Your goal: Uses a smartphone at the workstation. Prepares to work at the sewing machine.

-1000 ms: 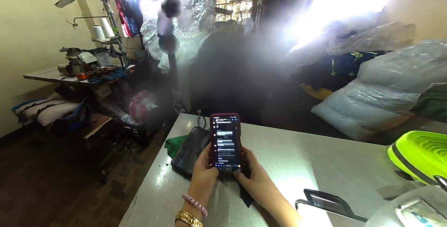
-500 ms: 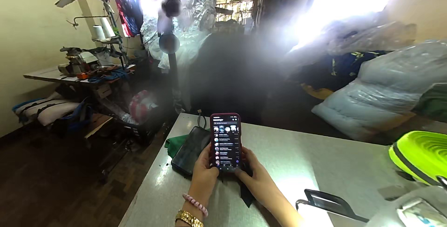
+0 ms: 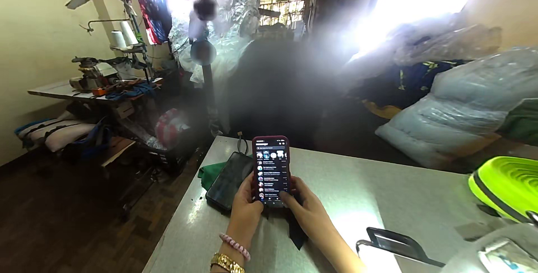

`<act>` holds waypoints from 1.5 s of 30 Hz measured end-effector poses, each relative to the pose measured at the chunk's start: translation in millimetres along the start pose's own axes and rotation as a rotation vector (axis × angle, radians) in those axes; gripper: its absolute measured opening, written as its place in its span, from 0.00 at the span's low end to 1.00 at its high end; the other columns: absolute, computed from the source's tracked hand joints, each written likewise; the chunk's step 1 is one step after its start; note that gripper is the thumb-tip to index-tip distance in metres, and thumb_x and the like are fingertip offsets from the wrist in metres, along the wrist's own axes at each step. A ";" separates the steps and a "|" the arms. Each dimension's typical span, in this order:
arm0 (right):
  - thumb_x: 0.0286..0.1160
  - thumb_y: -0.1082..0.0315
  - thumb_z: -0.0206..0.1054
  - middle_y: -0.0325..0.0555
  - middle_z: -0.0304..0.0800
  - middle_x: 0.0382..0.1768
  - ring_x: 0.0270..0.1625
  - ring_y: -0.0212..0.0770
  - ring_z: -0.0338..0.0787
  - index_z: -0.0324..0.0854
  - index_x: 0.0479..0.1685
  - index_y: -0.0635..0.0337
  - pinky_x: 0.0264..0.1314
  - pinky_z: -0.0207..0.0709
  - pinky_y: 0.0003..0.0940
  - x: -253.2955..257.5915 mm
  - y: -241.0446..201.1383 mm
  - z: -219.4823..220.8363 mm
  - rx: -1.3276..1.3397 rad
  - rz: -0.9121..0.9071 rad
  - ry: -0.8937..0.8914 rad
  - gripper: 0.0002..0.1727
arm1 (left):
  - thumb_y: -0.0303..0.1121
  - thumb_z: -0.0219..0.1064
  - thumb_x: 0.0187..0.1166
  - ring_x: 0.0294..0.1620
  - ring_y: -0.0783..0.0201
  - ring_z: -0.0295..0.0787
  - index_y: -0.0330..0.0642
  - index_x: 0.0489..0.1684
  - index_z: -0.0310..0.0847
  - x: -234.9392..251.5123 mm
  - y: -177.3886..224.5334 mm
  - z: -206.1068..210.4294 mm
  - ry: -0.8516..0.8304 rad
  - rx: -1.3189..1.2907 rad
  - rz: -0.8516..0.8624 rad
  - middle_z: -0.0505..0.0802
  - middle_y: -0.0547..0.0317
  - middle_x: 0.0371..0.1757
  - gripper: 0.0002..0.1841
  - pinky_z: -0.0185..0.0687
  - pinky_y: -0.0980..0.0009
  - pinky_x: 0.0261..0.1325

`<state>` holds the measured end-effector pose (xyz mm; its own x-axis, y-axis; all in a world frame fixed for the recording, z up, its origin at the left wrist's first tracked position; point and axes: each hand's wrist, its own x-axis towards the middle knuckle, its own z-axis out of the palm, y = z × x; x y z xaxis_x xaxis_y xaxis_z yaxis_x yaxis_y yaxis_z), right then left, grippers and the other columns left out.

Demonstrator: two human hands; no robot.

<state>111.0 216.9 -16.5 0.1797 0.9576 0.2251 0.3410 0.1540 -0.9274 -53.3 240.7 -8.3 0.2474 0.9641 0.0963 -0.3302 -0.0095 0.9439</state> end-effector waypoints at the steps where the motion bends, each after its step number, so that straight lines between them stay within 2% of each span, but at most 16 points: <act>1: 0.73 0.57 0.65 0.38 0.92 0.51 0.50 0.28 0.92 0.78 0.70 0.57 0.54 0.86 0.27 0.2 -1.8 0.8 -0.007 0.010 0.009 0.26 | 0.07 0.55 0.64 0.62 0.63 0.90 0.26 0.85 0.58 -0.1 0.0 0.1 0.001 0.000 -0.002 0.86 0.43 0.69 0.38 0.86 0.69 0.66; 12: 0.74 0.50 0.65 0.37 0.93 0.43 0.45 0.30 0.93 0.83 0.60 0.55 0.49 0.87 0.31 3.2 -9.8 9.9 -0.060 0.040 0.105 0.23 | 0.07 0.55 0.62 0.62 0.64 0.90 0.26 0.84 0.59 -1.4 1.6 0.4 0.004 0.023 -0.007 0.88 0.44 0.67 0.39 0.86 0.70 0.66; 19: 0.74 0.50 0.65 0.37 0.93 0.44 0.45 0.29 0.92 0.82 0.60 0.55 0.49 0.86 0.30 2.4 -10.5 9.5 -0.050 0.045 0.104 0.22 | 0.07 0.54 0.63 0.62 0.65 0.90 0.26 0.85 0.59 -2.4 1.9 1.3 0.009 0.012 -0.005 0.87 0.43 0.68 0.39 0.85 0.70 0.66; 24: 0.74 0.56 0.65 0.38 0.92 0.48 0.49 0.28 0.92 0.78 0.65 0.58 0.52 0.87 0.26 2.5 -4.3 1.7 0.099 0.025 -0.008 0.23 | 0.07 0.55 0.63 0.62 0.64 0.90 0.26 0.84 0.59 -0.9 0.4 0.7 0.004 0.008 0.006 0.87 0.43 0.68 0.39 0.86 0.70 0.66; 29: 0.66 0.60 0.69 0.38 0.91 0.54 0.55 0.30 0.91 0.74 0.71 0.56 0.57 0.87 0.29 2.6 0.0 -9.7 0.161 0.060 -0.135 0.29 | 0.08 0.56 0.62 0.67 0.64 0.87 0.27 0.85 0.59 -1.0 1.0 0.3 0.017 0.044 -0.018 0.84 0.43 0.72 0.40 0.83 0.70 0.70; 35: 0.60 0.67 0.71 0.39 0.91 0.55 0.56 0.31 0.92 0.73 0.72 0.57 0.59 0.87 0.29 1.8 3.8 -12.1 0.167 0.033 -0.163 0.33 | 0.08 0.55 0.62 0.67 0.63 0.87 0.27 0.85 0.59 -1.2 0.5 0.0 0.010 0.025 -0.019 0.84 0.43 0.72 0.40 0.83 0.70 0.70; 40: 0.61 0.72 0.71 0.40 0.92 0.56 0.56 0.32 0.93 0.70 0.74 0.59 0.59 0.88 0.29 0.4 4.3 -11.0 0.198 0.014 -0.167 0.34 | 0.08 0.55 0.62 0.65 0.62 0.88 0.27 0.85 0.58 -1.1 1.3 0.2 0.008 0.010 -0.025 0.85 0.43 0.71 0.40 0.85 0.68 0.68; 45: 0.61 0.72 0.71 0.40 0.91 0.57 0.58 0.30 0.92 0.69 0.76 0.60 0.61 0.87 0.28 0.6 5.7 -10.4 0.174 0.002 -0.168 0.35 | 0.08 0.54 0.62 0.66 0.62 0.88 0.28 0.85 0.58 -1.5 1.5 0.1 0.005 0.009 -0.026 0.85 0.42 0.71 0.40 0.85 0.68 0.68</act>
<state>122.7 215.8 -18.6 0.0188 0.9828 0.1838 0.1739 0.1778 -0.9686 -54.0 239.2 -7.0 0.2512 0.9654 0.0704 -0.3157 0.0130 0.9488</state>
